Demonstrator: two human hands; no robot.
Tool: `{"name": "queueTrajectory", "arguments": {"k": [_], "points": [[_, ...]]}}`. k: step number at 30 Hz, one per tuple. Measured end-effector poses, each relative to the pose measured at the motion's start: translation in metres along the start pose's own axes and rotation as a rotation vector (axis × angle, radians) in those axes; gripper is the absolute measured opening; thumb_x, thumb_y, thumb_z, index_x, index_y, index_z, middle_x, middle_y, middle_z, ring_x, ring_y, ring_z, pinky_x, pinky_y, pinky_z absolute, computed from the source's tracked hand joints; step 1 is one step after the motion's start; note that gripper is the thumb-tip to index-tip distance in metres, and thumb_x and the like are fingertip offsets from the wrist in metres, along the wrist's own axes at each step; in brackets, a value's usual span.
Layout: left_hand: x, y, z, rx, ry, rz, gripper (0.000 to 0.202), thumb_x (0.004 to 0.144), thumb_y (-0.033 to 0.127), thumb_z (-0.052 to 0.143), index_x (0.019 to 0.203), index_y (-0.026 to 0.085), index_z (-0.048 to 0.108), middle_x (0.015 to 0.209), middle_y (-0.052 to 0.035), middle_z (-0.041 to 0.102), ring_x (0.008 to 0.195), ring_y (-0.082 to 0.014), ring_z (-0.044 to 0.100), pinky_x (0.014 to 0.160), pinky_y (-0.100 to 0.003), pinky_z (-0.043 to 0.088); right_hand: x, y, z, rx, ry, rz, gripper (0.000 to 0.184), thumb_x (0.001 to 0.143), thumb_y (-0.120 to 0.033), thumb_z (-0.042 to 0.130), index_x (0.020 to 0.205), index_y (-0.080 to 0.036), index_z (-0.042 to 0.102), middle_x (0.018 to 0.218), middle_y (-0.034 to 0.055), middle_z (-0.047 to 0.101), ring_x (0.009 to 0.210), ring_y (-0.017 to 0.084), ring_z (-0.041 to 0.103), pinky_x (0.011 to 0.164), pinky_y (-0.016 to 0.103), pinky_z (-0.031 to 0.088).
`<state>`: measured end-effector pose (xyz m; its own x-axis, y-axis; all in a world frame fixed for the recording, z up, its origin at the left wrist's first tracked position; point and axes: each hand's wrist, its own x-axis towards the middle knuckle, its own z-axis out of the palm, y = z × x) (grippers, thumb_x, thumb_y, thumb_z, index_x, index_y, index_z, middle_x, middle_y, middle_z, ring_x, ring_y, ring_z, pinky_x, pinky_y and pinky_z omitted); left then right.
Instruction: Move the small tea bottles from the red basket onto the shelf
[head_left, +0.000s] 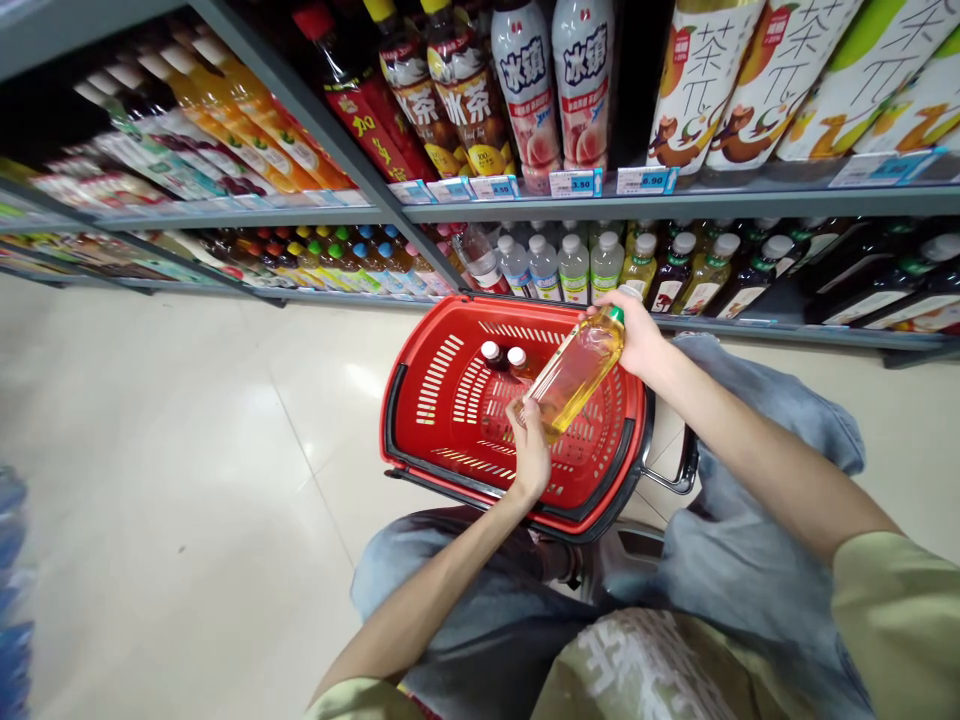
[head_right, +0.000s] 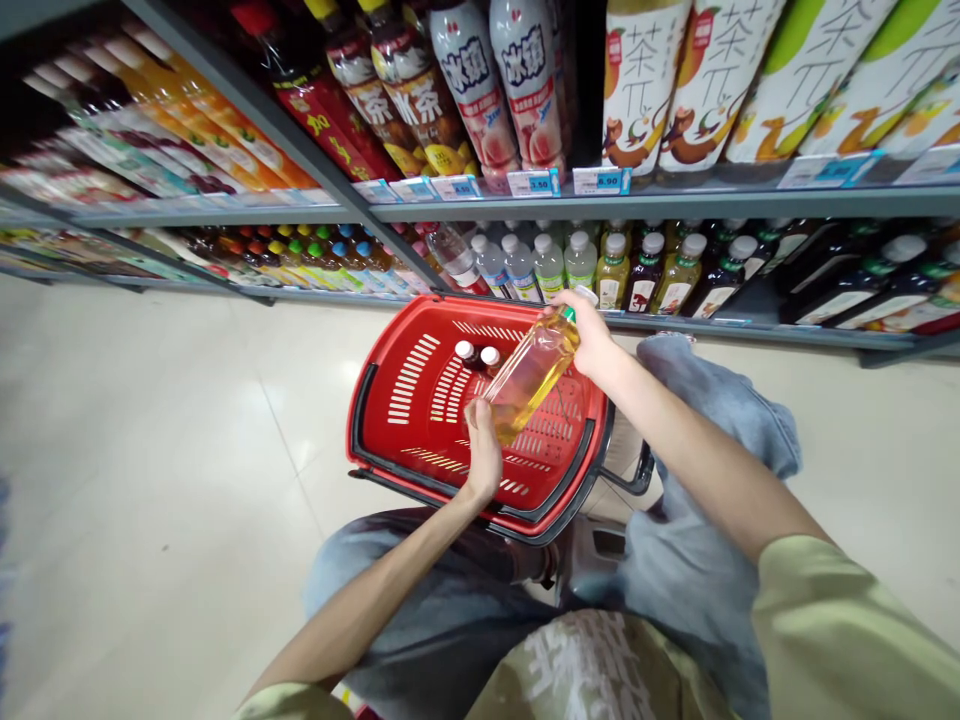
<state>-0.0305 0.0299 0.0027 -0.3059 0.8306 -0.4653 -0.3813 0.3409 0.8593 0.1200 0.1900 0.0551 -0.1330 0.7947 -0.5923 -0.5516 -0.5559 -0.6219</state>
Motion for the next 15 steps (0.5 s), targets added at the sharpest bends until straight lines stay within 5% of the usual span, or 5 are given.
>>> {"name": "queueTrajectory", "arguments": {"k": [3, 6, 9, 12, 15], "points": [[-0.003, 0.006, -0.003, 0.246, -0.009, 0.411, 0.051, 0.087, 0.037, 0.071, 0.129, 0.024, 0.047, 0.127, -0.0078, 0.059, 0.119, -0.0202, 0.057, 0.099, -0.029, 0.045, 0.004, 0.001, -0.002, 0.009, 0.005, -0.016, 0.012, 0.074, -0.021, 0.065, 0.079, -0.020, 0.054, 0.068, 0.0005, 0.061, 0.062, 0.015, 0.059, 0.065, 0.031, 0.055], [0.000, 0.012, -0.007, 0.444, -0.066, 0.627, 0.066, 0.078, 0.033, 0.080, 0.135, 0.023, 0.047, 0.135, -0.0124, 0.055, 0.130, -0.0262, 0.052, 0.110, -0.039, 0.041, 0.005, 0.002, -0.003, -0.003, -0.017, -0.045, 0.012, 0.074, -0.022, 0.066, 0.079, -0.019, 0.056, 0.068, -0.0004, 0.061, 0.060, 0.013, 0.058, 0.065, 0.029, 0.053], [0.008, 0.017, -0.014, 0.617, -0.107, 0.835, 0.062, 0.069, 0.031, 0.087, 0.124, 0.024, 0.060, 0.139, -0.0141, 0.053, 0.135, -0.0306, 0.049, 0.115, -0.048, 0.036, 0.003, 0.004, -0.004, 0.001, -0.035, 0.001, 0.013, 0.076, -0.024, 0.066, 0.078, -0.019, 0.054, 0.064, -0.0008, 0.060, 0.059, 0.014, 0.058, 0.065, 0.030, 0.053], [0.015, 0.022, -0.023, 0.711, -0.181, 0.834, 0.039, 0.067, 0.029, 0.087, 0.103, 0.028, 0.072, 0.137, -0.0133, 0.058, 0.138, -0.0359, 0.044, 0.114, -0.057, 0.034, -0.001, 0.005, -0.004, 0.014, -0.057, 0.057, 0.015, 0.081, -0.027, 0.064, 0.077, -0.020, 0.052, 0.061, -0.0012, 0.059, 0.055, 0.014, 0.057, 0.062, 0.029, 0.053], [0.015, 0.030, -0.027, 0.731, -0.342, 0.619, 0.021, 0.066, 0.025, 0.086, 0.083, 0.029, 0.074, 0.122, -0.0128, 0.068, 0.145, -0.0389, 0.034, 0.110, -0.060, 0.033, -0.006, 0.006, -0.004, -0.007, -0.030, 0.079, 0.015, 0.083, -0.026, 0.065, 0.078, -0.021, 0.053, 0.060, -0.0023, 0.059, 0.052, 0.013, 0.055, 0.057, 0.027, 0.051]]}}
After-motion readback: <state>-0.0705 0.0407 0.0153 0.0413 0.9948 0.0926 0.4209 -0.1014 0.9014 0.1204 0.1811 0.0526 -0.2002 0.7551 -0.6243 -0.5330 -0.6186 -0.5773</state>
